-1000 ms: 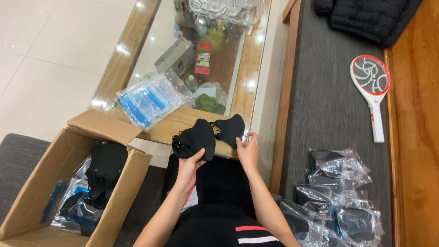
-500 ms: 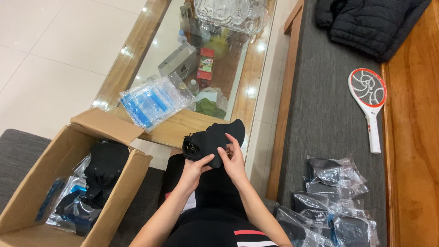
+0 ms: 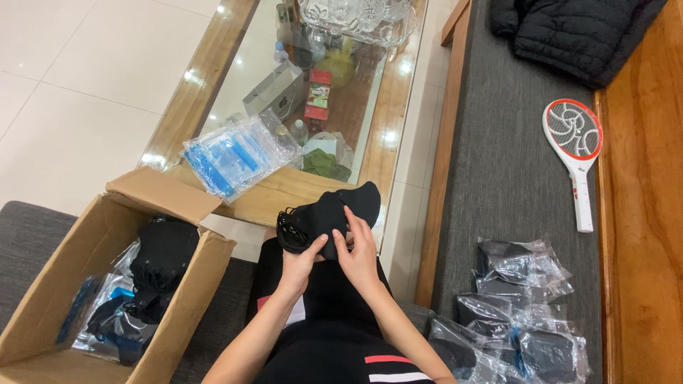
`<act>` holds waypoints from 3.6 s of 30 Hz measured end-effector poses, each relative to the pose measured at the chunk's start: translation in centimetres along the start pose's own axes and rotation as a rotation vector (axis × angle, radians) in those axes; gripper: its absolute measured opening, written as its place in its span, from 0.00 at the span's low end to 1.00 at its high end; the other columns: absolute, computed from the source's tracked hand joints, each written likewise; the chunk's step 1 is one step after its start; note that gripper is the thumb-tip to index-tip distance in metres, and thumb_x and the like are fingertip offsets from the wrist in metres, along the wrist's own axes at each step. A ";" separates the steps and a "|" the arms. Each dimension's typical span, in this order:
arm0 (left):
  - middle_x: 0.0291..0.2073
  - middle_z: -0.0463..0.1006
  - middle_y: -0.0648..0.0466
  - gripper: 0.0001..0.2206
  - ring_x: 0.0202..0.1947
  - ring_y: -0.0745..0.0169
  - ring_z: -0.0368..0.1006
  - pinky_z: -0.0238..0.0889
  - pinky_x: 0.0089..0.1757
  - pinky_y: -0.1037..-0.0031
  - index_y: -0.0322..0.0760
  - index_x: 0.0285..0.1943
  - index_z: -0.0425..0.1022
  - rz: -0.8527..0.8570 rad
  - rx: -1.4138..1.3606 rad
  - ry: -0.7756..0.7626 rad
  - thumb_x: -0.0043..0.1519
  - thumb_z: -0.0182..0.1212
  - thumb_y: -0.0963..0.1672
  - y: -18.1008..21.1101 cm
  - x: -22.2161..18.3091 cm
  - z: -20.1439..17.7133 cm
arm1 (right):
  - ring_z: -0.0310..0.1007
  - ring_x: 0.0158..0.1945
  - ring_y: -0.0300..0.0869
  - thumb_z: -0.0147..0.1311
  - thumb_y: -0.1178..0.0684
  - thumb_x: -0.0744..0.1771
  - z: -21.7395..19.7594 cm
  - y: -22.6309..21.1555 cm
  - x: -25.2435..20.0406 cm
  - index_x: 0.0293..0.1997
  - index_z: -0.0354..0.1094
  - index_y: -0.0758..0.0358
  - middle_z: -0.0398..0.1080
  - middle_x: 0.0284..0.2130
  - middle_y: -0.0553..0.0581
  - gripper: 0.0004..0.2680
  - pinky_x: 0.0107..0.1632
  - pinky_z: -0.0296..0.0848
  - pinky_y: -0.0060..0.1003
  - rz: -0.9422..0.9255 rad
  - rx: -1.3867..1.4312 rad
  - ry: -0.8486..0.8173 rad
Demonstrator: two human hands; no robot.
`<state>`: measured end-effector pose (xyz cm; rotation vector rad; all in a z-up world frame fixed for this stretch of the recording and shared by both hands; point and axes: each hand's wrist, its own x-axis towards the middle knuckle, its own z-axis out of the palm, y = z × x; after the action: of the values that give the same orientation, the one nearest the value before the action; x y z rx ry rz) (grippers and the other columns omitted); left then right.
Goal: Inspecting and packaging black face masks into individual plastic sleeves
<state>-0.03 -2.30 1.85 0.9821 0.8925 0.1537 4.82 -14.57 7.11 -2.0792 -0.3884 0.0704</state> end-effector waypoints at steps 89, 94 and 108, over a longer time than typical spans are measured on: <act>0.40 0.83 0.55 0.22 0.35 0.59 0.81 0.81 0.36 0.64 0.41 0.53 0.79 -0.052 -0.120 0.163 0.50 0.78 0.37 0.0 1.8 -2.4 | 0.70 0.18 0.37 0.60 0.58 0.67 1.1 13.5 3.6 0.40 0.72 0.67 0.74 0.24 0.55 0.04 0.18 0.68 0.26 0.583 0.584 0.314; 0.40 0.83 0.54 0.23 0.35 0.56 0.81 0.81 0.36 0.63 0.39 0.53 0.78 -0.068 -0.127 0.161 0.48 0.79 0.37 0.8 1.0 -1.3 | 0.69 0.15 0.38 0.60 0.57 0.66 1.0 13.4 4.0 0.41 0.73 0.69 0.74 0.22 0.57 0.06 0.14 0.65 0.27 0.618 0.488 0.306; 0.48 0.81 0.52 0.29 0.40 0.53 0.81 0.80 0.39 0.60 0.39 0.60 0.75 -0.097 -0.099 0.076 0.48 0.79 0.37 -0.6 1.1 -1.1 | 0.71 0.16 0.44 0.59 0.55 0.66 0.2 13.1 4.6 0.56 0.58 0.63 0.70 0.20 0.56 0.15 0.23 0.69 0.34 0.531 0.058 0.205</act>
<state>-0.28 -1.41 0.51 0.8435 0.9912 0.1524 12.32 -19.18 -3.67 -2.0578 0.2930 0.1791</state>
